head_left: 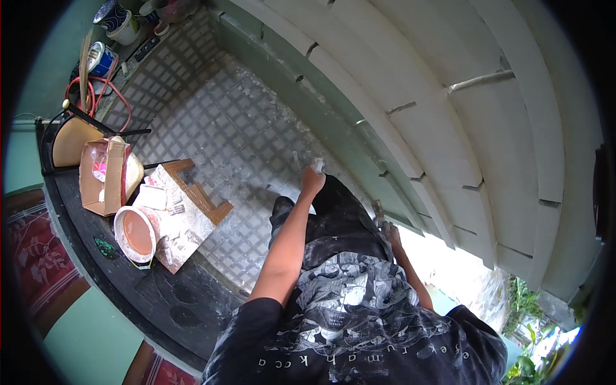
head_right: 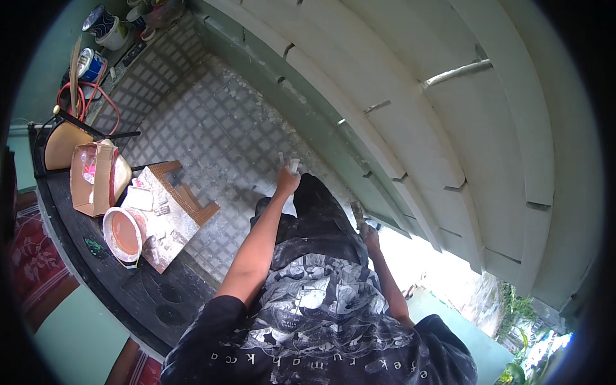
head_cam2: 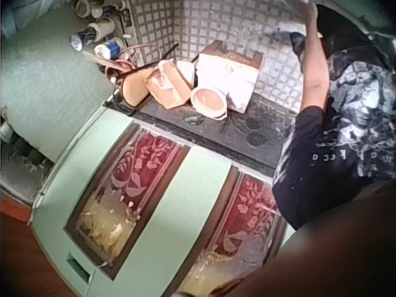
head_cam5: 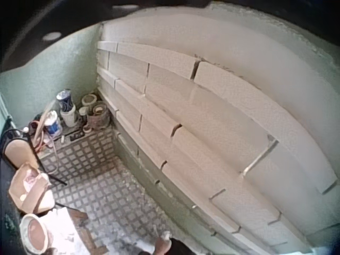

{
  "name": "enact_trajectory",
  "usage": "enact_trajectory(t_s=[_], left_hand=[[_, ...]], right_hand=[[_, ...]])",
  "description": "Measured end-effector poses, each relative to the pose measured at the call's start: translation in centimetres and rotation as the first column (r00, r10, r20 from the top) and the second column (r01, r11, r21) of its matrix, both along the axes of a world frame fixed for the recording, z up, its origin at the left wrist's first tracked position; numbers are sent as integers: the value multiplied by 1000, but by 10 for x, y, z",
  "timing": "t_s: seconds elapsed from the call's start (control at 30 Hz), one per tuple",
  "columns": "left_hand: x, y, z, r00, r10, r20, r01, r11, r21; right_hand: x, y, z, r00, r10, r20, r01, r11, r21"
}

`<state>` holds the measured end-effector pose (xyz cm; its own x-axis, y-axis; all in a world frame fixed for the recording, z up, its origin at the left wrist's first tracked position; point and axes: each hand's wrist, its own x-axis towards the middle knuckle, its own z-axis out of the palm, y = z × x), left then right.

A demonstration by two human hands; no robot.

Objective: Repairing or applying filler to cracks in a ceiling using a putty knife and scraper.

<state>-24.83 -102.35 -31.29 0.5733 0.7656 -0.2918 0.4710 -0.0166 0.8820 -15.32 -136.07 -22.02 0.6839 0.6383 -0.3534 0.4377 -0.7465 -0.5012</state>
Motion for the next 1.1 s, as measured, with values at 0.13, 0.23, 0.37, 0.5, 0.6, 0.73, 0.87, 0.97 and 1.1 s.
enact_trajectory(t_s=[0.13,0.23,0.37,0.5,0.6,0.73,0.87,0.97,1.1], left_hand=[[18,-31,-20,995,17,96,-16,1000,-9],[31,-54,-33,993,89,80,-85,995,-58],[64,-94,-20,954,194,229,-149,968,-200],[87,-148,-40,879,340,334,-218,910,-353],[81,-199,-47,920,267,285,-194,946,-260],[92,-240,-33,878,319,356,-150,892,-427],[99,-255,-24,821,359,444,-127,873,-471],[94,-262,-17,848,368,382,-175,874,-454],[70,-279,-15,849,395,350,-262,891,-371]], right_hand=[[28,2,30,807,-464,-366,449,884,-131],[58,-10,20,815,-509,-278,466,860,-207],[111,-58,-51,880,-415,-233,403,910,-99],[152,-85,-121,969,-225,98,223,974,34],[159,-66,-116,941,-261,-216,262,965,-28],[181,-52,-137,985,-156,-78,169,967,193],[195,-46,-168,976,-153,-158,200,914,352],[200,-17,-181,970,-9,243,-127,834,538],[202,15,-185,938,-140,-318,213,955,208]])
